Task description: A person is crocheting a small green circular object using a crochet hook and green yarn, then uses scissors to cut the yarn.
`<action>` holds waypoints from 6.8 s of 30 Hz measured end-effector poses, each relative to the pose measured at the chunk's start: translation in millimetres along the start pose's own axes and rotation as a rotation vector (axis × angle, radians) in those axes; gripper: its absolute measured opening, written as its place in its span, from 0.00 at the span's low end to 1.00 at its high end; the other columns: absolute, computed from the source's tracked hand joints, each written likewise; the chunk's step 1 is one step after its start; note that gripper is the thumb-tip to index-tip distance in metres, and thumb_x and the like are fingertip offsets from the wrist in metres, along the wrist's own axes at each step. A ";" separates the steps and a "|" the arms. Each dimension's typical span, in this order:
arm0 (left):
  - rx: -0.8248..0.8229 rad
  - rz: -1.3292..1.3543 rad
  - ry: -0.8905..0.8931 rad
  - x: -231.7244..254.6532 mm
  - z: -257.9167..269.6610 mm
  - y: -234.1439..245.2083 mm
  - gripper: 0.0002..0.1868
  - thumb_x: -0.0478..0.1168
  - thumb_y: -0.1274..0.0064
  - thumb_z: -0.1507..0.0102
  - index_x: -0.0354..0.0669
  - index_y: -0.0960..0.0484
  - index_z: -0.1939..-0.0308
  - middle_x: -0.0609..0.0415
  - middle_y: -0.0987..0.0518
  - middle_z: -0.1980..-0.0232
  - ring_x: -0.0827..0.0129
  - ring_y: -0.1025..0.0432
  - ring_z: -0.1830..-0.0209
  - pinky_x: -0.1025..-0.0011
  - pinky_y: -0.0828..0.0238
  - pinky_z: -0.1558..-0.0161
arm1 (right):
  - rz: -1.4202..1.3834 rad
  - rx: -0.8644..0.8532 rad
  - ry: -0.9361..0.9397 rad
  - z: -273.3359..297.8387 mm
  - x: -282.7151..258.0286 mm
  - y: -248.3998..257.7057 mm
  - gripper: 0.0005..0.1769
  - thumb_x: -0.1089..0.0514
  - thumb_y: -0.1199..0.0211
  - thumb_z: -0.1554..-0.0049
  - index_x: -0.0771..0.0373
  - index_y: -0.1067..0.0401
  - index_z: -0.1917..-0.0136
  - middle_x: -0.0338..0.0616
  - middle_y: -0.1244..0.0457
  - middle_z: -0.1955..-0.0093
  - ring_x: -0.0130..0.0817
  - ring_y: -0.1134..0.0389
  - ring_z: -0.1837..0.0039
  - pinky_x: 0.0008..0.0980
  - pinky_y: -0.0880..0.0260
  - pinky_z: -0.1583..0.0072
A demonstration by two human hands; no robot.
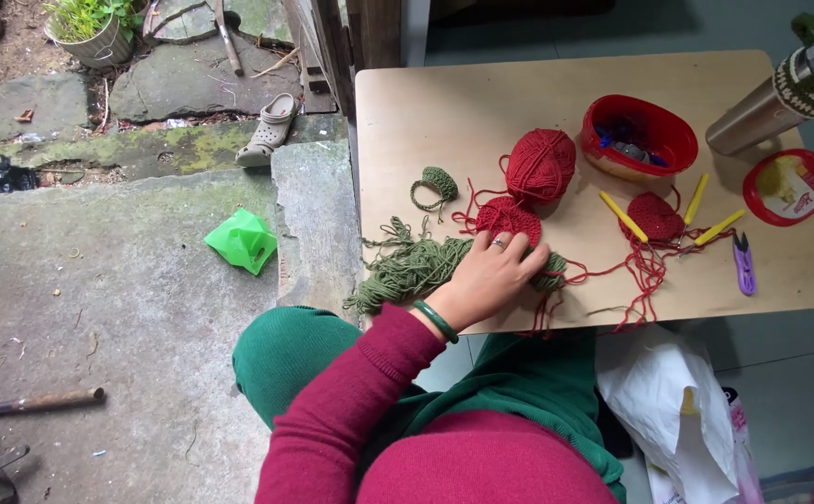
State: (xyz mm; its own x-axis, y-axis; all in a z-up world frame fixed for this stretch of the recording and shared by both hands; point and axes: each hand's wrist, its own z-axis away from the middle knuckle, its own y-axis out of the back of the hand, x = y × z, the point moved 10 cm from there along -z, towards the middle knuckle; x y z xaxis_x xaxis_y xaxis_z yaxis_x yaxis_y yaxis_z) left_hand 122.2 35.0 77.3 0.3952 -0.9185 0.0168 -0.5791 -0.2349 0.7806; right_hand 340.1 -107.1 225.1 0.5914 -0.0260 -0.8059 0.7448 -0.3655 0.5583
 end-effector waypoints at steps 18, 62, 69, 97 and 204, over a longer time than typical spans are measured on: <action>-0.133 1.646 0.604 -76.4 4.9 65.7 0.24 0.42 0.47 0.30 0.42 0.28 0.30 0.45 0.18 0.48 0.73 0.23 0.62 0.76 0.26 0.60 | -0.530 -0.260 -0.063 -79.9 -44.7 -239.7 0.04 0.67 0.34 0.42 0.68 0.20 0.58 0.32 0.48 0.79 0.11 0.56 0.73 0.13 0.58 0.71; 0.237 2.024 0.850 -110.8 32.7 56.3 0.36 0.23 0.61 0.38 0.39 0.38 0.23 0.43 0.35 0.24 0.46 0.31 0.33 0.49 0.21 0.45 | -0.573 0.229 0.145 -19.1 -18.0 -210.8 0.13 0.72 0.33 0.44 0.75 0.32 0.47 0.58 0.34 0.50 0.34 0.30 0.54 0.31 0.26 0.51; 0.248 2.021 0.792 -97.6 29.8 58.4 0.31 0.28 0.58 0.33 0.37 0.39 0.23 0.42 0.35 0.24 0.49 0.34 0.29 0.54 0.22 0.44 | -0.649 0.184 0.181 -15.0 -11.8 -231.2 0.13 0.73 0.32 0.46 0.73 0.36 0.53 0.58 0.34 0.53 0.36 0.30 0.52 0.32 0.28 0.49; 0.006 1.514 0.843 -108.6 35.5 52.5 0.30 0.26 0.46 0.37 0.38 0.32 0.31 0.43 0.25 0.33 0.62 0.22 0.42 0.69 0.22 0.39 | -0.463 0.684 0.073 9.6 69.6 -62.9 0.06 0.62 0.39 0.28 0.60 0.36 0.44 0.45 0.40 0.56 0.29 0.38 0.62 0.23 0.34 0.59; -0.012 1.560 0.846 -97.5 65.1 52.2 0.26 0.23 0.41 0.42 0.35 0.20 0.39 0.43 0.17 0.49 0.70 0.22 0.57 0.75 0.19 0.58 | -0.907 0.059 0.067 -6.5 17.2 -226.1 0.11 0.73 0.36 0.47 0.75 0.35 0.52 0.65 0.35 0.58 0.38 0.30 0.59 0.29 0.28 0.57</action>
State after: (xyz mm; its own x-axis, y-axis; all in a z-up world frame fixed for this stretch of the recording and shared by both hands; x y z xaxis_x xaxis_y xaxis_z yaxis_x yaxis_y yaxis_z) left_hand 7.0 91.5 75.7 -0.2383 0.1359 0.9616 -0.7373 0.6192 -0.2702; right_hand 183.9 -18.8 86.4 -0.1950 0.3482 -0.9169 0.9170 -0.2669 -0.2964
